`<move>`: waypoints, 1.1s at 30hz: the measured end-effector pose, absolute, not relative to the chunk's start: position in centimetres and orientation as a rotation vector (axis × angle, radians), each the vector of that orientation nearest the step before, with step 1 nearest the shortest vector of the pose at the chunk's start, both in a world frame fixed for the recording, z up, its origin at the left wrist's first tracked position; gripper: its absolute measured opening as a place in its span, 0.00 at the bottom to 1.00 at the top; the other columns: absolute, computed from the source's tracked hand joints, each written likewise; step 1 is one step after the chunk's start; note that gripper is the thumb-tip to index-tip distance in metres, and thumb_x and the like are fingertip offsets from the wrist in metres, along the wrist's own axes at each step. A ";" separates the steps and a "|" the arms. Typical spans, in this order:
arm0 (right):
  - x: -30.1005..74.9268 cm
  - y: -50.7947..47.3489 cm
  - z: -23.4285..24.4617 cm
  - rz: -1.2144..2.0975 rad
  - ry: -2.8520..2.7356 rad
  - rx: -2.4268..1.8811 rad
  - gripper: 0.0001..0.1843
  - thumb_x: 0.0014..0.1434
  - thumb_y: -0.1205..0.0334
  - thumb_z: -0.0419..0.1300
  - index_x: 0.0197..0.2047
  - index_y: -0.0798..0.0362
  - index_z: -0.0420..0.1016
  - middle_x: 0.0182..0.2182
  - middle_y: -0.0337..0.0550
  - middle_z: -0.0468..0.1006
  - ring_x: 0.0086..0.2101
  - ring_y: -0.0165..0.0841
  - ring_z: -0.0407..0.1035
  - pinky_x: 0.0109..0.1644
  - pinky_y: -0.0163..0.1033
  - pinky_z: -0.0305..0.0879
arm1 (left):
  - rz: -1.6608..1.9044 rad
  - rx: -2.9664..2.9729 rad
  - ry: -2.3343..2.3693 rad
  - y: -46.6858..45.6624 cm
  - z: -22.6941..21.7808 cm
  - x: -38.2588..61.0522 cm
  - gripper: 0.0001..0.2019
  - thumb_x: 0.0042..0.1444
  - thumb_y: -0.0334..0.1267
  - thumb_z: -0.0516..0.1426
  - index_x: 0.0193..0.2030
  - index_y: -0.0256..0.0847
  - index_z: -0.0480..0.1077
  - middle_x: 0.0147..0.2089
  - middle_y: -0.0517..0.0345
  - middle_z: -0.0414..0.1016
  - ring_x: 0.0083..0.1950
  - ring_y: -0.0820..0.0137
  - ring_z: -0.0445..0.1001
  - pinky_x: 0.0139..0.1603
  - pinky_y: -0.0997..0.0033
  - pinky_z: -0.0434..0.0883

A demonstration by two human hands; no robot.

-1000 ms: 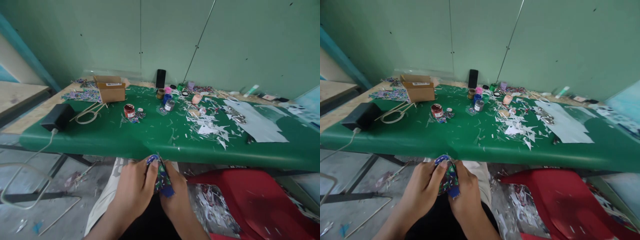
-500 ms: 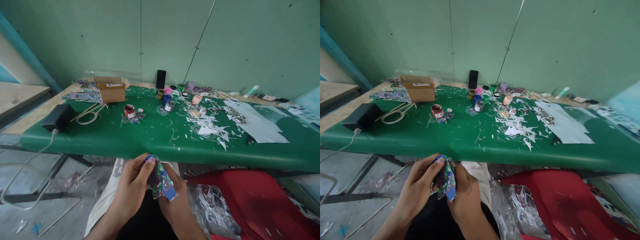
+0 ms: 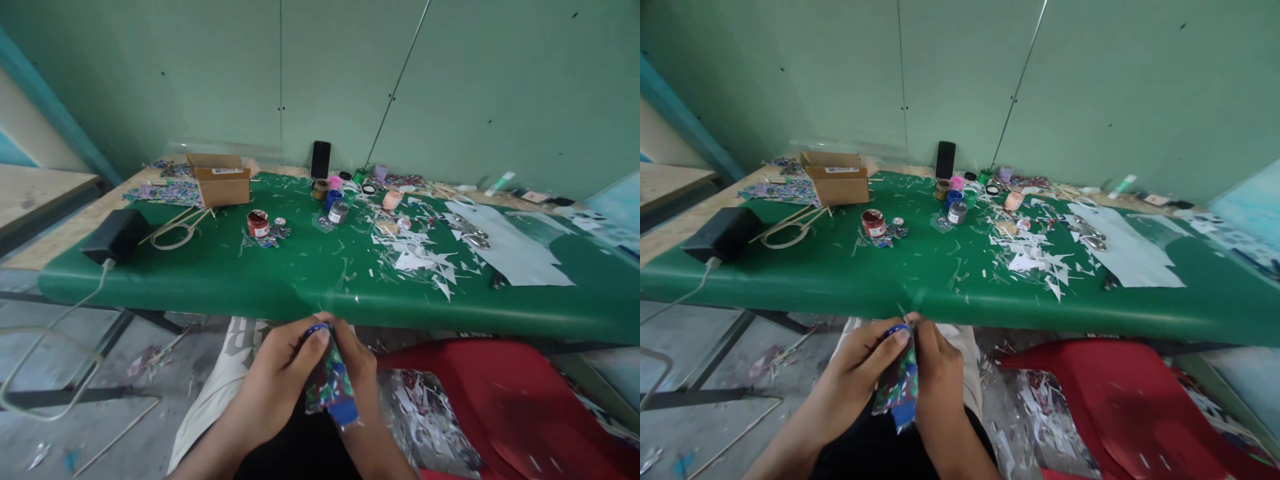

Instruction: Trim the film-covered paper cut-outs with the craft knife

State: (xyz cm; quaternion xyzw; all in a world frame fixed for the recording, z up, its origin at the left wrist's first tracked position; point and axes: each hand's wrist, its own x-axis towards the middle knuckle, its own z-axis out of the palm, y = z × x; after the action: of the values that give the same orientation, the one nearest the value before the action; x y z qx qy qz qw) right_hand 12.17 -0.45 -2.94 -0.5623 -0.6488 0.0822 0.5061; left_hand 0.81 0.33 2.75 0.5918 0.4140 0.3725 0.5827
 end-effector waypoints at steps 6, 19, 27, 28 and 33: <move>14.5 2.3 -2.4 0.281 -1.361 -1.534 0.17 0.66 0.54 0.49 0.40 0.52 0.77 0.32 0.46 0.81 0.31 0.35 0.75 0.34 0.36 0.68 | 0.797 1.456 0.983 0.5 2.8 0.6 0.18 0.65 0.49 0.50 0.26 0.41 0.58 0.23 0.67 0.55 0.25 0.76 0.55 0.24 0.76 0.55; 15.8 1.0 -0.3 1.018 -1.164 -1.254 0.21 0.64 0.45 0.53 0.37 0.53 0.76 0.17 0.29 0.53 0.18 0.24 0.47 0.20 0.31 0.45 | 0.943 1.396 1.106 2.7 2.1 0.3 0.11 0.57 0.43 0.56 0.29 0.40 0.64 0.24 0.66 0.61 0.25 0.76 0.58 0.24 0.76 0.57; 15.2 0.8 0.1 0.526 -1.570 -1.427 0.14 0.66 0.58 0.50 0.39 0.52 0.76 0.29 0.43 0.79 0.31 0.35 0.75 0.34 0.36 0.68 | 1.171 1.310 1.046 3.2 1.9 0.9 0.06 0.61 0.38 0.52 0.33 0.44 0.58 0.24 0.68 0.62 0.27 0.74 0.62 0.28 0.75 0.62; 15.0 0.7 0.1 0.424 -1.595 -1.440 0.14 0.66 0.60 0.49 0.40 0.53 0.76 0.33 0.46 0.81 0.34 0.37 0.76 0.37 0.38 0.69 | 1.207 1.337 1.073 3.0 1.9 1.1 0.05 0.61 0.38 0.52 0.35 0.44 0.59 0.24 0.68 0.60 0.26 0.75 0.61 0.27 0.76 0.62; 14.4 0.5 -0.7 -0.003 -1.695 -1.542 0.19 0.68 0.61 0.47 0.54 0.57 0.73 0.38 0.52 0.78 0.35 0.39 0.74 0.36 0.42 0.70 | 1.375 1.781 1.240 1.8 1.2 1.6 0.04 0.59 0.32 0.57 0.38 0.43 0.65 0.25 0.68 0.64 0.25 0.76 0.64 0.28 0.76 0.63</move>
State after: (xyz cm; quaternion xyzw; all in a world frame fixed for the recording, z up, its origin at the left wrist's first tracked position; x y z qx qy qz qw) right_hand 14.42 0.52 -0.72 -0.6132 -0.6738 -0.0012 0.4123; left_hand 1.63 1.76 1.18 0.6651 0.4629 0.5133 0.2825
